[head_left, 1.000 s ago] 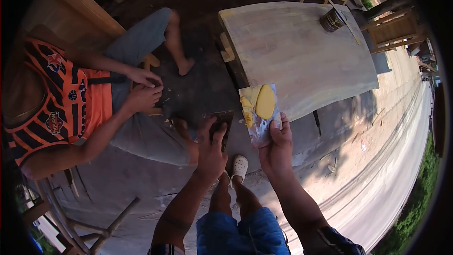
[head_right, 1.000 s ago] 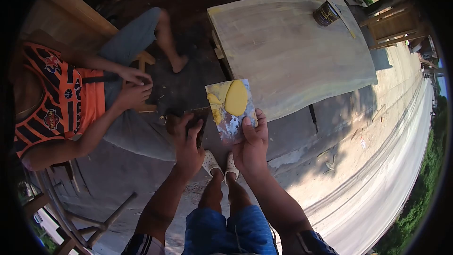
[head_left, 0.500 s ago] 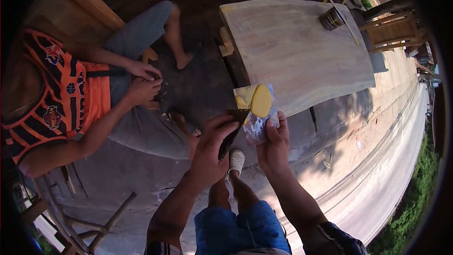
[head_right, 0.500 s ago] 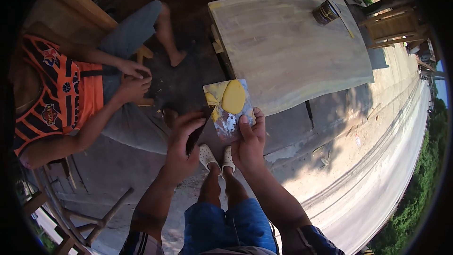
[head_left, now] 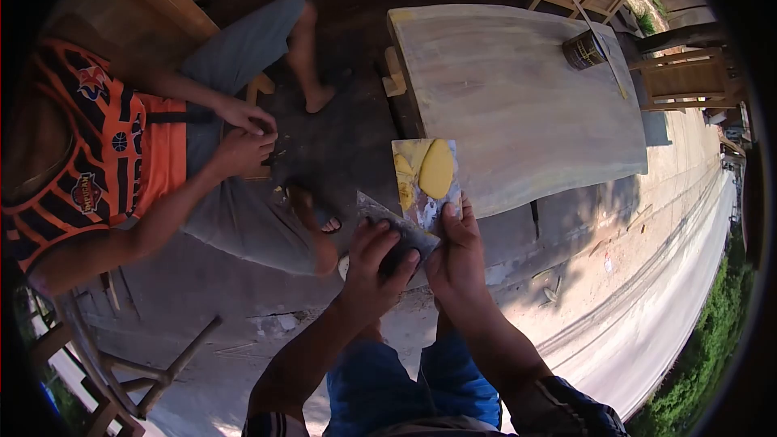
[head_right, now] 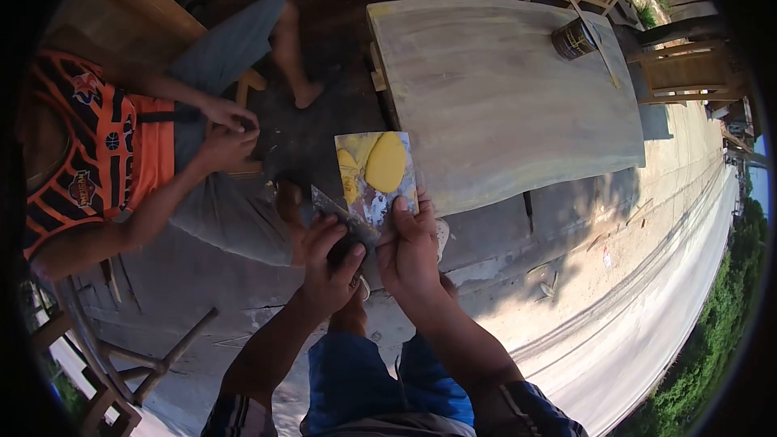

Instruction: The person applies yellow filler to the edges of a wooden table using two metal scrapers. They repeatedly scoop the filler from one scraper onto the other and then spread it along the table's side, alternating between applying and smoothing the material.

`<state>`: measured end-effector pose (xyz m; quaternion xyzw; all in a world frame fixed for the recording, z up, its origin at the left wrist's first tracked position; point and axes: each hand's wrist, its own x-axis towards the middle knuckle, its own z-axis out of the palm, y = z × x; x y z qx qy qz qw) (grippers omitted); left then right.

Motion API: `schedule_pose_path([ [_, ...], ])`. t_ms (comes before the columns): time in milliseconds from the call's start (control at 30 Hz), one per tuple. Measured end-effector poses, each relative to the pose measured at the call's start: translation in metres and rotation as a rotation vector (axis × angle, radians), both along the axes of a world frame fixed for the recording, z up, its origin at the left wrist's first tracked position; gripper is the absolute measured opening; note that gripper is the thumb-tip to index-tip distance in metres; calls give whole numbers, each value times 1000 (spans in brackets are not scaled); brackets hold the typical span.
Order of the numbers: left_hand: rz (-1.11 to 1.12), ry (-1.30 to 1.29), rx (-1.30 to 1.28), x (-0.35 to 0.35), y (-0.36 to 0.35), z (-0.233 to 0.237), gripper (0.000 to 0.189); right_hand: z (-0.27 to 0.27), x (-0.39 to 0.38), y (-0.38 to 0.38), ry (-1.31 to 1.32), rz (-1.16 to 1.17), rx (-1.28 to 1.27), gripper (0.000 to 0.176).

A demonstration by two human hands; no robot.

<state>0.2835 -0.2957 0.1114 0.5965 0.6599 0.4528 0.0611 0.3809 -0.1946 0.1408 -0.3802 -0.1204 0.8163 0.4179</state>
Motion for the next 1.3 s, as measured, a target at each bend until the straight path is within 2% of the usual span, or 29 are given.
schedule_pose_path([
  [67, 133, -38, -293, -4, 9, -10, 57, -14, 17, 19, 72, 51, 22, 26],
  [200, 48, -20, -57, 37, 35, 0, 68, -36, 43, 60, 84, 142, 32, 26],
  [300, 42, -15, -138, 74, 64, -39, 67, -41, 64, 98, 10, 114, 2, 27],
  [333, 140, -117, -436, 79, 73, -46, 66, -45, 81, 116, 5, 116, 34, 27],
  [367, 183, -138, -433, 83, 82, -47, 66, -50, 94, 135, 3, 116, 87, 27],
  [433, 258, -189, -410, 88, 106, -38, 66, -57, 117, 165, -59, 137, 206, 28],
  [567, 88, -155, -509, 106, 151, 28, 63, -63, 140, 194, -167, 255, 293, 31],
  [733, 181, -105, -603, 109, 162, 48, 57, -69, 136, 185, -211, 381, 377, 32],
  [800, 215, -101, -640, 109, 157, 47, 53, -78, 138, 178, -307, 473, 523, 32],
  [833, 216, -133, -645, 112, 153, 44, 50, -80, 141, 176, -359, 519, 599, 32],
  [1000, 250, -342, -602, 144, 119, 22, 42, -81, 155, 157, -300, 692, 402, 32],
  [1133, 393, -455, -644, 189, 94, 16, 49, -101, 176, 149, -363, 887, 437, 32],
  [1233, 272, -839, -492, 227, 62, -4, 48, -113, 177, 149, -86, 879, 365, 31],
  [1267, 223, -1011, -422, 242, 53, -12, 53, -119, 172, 154, -55, 922, 356, 31],
  [1300, 318, -1147, -285, 261, 46, -24, 55, -125, 166, 164, -28, 962, 342, 31],
])
